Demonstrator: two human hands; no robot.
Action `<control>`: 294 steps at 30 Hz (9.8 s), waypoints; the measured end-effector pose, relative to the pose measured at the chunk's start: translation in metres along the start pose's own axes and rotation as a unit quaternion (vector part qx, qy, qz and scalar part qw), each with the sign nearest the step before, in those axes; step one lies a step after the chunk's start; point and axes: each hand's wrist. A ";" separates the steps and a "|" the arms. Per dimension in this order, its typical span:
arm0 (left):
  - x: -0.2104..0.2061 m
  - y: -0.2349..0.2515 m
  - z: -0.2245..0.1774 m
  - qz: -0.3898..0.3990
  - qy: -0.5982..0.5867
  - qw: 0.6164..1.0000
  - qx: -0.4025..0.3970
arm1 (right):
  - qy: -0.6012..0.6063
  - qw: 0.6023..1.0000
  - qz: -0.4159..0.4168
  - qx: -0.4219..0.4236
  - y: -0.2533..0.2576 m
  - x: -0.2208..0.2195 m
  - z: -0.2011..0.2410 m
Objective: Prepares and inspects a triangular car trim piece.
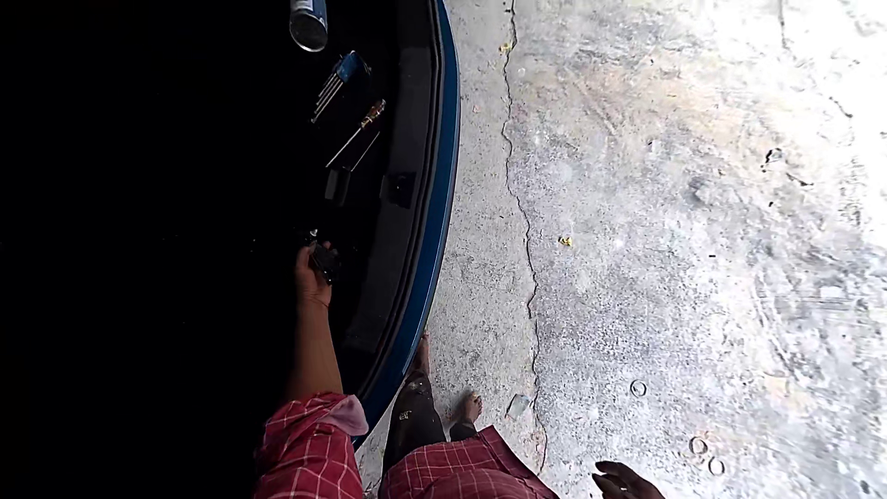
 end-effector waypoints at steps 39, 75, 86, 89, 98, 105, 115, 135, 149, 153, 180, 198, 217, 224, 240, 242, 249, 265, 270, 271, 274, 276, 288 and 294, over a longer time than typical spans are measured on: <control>0.142 -0.499 0.090 0.259 -0.393 0.868 -0.156 | -0.142 0.428 0.140 0.882 -0.200 -0.129 0.183; 0.664 -0.462 -0.106 -0.249 -0.135 0.940 -0.189 | 0.032 0.767 0.602 0.219 -0.393 -0.639 0.348; 0.829 -0.346 -0.176 0.030 -0.062 0.987 -0.143 | 0.155 0.837 0.512 0.113 -0.415 -0.765 0.417; 0.865 -0.318 -0.203 0.007 -0.043 0.994 -0.096 | 0.156 0.841 0.503 0.121 -0.435 -0.830 0.441; 0.996 -0.282 -0.298 -0.109 -0.206 0.955 -0.185 | 0.093 0.794 0.570 0.190 -0.525 -1.011 0.513; 1.112 -0.233 -0.363 -0.182 -0.241 0.937 -0.174 | -0.070 0.633 0.424 0.644 -0.531 -1.114 0.584; 1.232 -0.159 -0.453 -0.299 -0.298 0.903 -0.083 | -0.239 0.486 0.473 0.695 -0.558 -1.253 0.723; 1.476 -0.008 -0.590 -0.055 -0.328 0.929 -0.162 | -0.283 0.445 0.517 0.674 -0.635 -1.518 0.913; 1.611 0.092 -0.706 0.002 -0.307 0.910 -0.278 | -0.231 0.540 0.342 0.734 -0.680 -1.709 1.069; 1.637 0.120 -0.747 -0.027 -0.292 0.908 -0.298 | -0.238 0.471 0.337 0.779 -0.693 -1.756 1.122; 1.855 0.230 -0.932 -0.145 -0.327 0.919 -0.165 | -0.249 0.253 0.384 0.852 -0.792 -2.018 1.284; 1.937 0.315 -1.011 -0.155 -0.320 0.931 -0.077 | -0.232 0.255 0.283 0.895 -0.782 -2.122 1.355; 2.013 0.475 -1.135 -0.123 -0.384 0.910 -0.095 | -0.331 0.249 0.404 0.815 -0.775 -2.240 1.575; 2.064 0.537 -1.184 -0.112 -0.419 0.895 -0.106 | -0.331 0.251 0.366 0.833 -0.772 -2.303 1.625; 2.284 0.693 -1.366 -0.076 -0.296 0.952 -0.035 | -0.252 0.375 0.232 0.861 -0.815 -2.528 1.782; 2.295 0.713 -1.388 -0.058 -0.265 0.962 -0.018 | -0.235 0.402 0.207 0.860 -0.816 -2.539 1.800; 2.324 0.793 -1.451 0.022 -0.127 0.991 0.021 | -0.141 0.489 0.107 0.854 -0.798 -2.577 1.855; 2.391 0.909 -1.547 0.201 -0.078 0.975 0.062 | -0.089 0.602 0.065 0.791 -0.820 -2.625 1.957; 2.433 0.927 -1.582 0.215 -0.035 0.974 0.060 | -0.119 0.589 0.022 0.799 -0.842 -2.669 1.986; 2.440 0.930 -1.589 0.217 -0.026 0.974 0.058 | -0.127 0.581 0.015 0.804 -0.846 -2.677 1.993; 2.459 0.937 -1.604 0.217 -0.005 0.974 0.059 | -0.144 0.569 0.001 0.809 -0.855 -2.697 2.007; 2.467 0.940 -1.611 0.211 0.005 0.976 0.057 | -0.160 0.553 -0.017 0.817 -0.861 -2.707 2.013; 2.464 0.950 -1.615 0.175 0.050 0.983 -0.010 | -0.189 0.536 -0.026 0.823 -0.861 -2.715 2.030; 2.450 0.947 -1.609 0.189 0.037 0.981 -0.027 | -0.109 0.561 -0.044 0.820 -0.851 -2.709 2.020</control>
Point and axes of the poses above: each hand's wrist, its own y-axis towards the middle knuckle, its own x-axis out of the back of the hand, z = x × y, and after that the axes turned 5 degrees about x, right-handed
